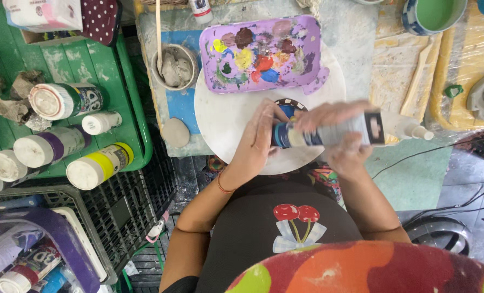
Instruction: The person opens paint tubes, applies blue and white paint to a palette, and uses a brush and paper towel to paint a small ceramic object on a turntable.
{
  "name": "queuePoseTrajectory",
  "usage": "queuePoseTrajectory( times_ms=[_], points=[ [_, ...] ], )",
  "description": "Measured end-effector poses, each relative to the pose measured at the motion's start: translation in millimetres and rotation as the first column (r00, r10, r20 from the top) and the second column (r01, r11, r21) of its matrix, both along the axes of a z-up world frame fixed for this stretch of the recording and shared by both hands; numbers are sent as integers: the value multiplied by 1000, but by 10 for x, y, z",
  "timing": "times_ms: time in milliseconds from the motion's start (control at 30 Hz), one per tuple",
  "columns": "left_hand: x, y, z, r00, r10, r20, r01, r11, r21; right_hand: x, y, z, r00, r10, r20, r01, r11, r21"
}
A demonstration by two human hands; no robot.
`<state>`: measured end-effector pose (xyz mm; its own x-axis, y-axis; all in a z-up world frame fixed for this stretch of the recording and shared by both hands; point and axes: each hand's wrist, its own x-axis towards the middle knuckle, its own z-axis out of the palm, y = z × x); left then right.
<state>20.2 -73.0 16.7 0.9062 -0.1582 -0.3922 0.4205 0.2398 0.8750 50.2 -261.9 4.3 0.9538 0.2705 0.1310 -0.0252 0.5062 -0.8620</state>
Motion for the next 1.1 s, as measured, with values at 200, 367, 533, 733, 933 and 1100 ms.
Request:
queuePoseTrajectory(
  times_ms=[200, 367, 533, 733, 933, 1100],
  points=[
    [4, 15, 33, 877, -437, -197, 213, 724, -656, 508, -173, -26, 796, 418, 438, -538, 819, 197],
    [3, -24, 207, 967, -13, 256, -46, 973, 226, 166, 45, 254, 973, -101, -206, 123, 988, 97],
    [21, 9, 145, 980, -197, -18, 172, 893, -416, 314, -74, 106, 985, 130, -111, -78, 919, 387],
    [-74, -74, 62, 997, -82, -7, 69, 887, -457, 387, -158, -57, 978, 206, -28, -177, 897, 405],
    [-12, -38, 214, 950, -87, 301, 87, 996, 15, 177, -31, 126, 974, -102, -202, 116, 992, 56],
    [-11, -29, 69, 906, -413, -99, 34, 303, -952, 336, -87, 280, 947, 180, -267, -41, 890, 455]
  ],
)
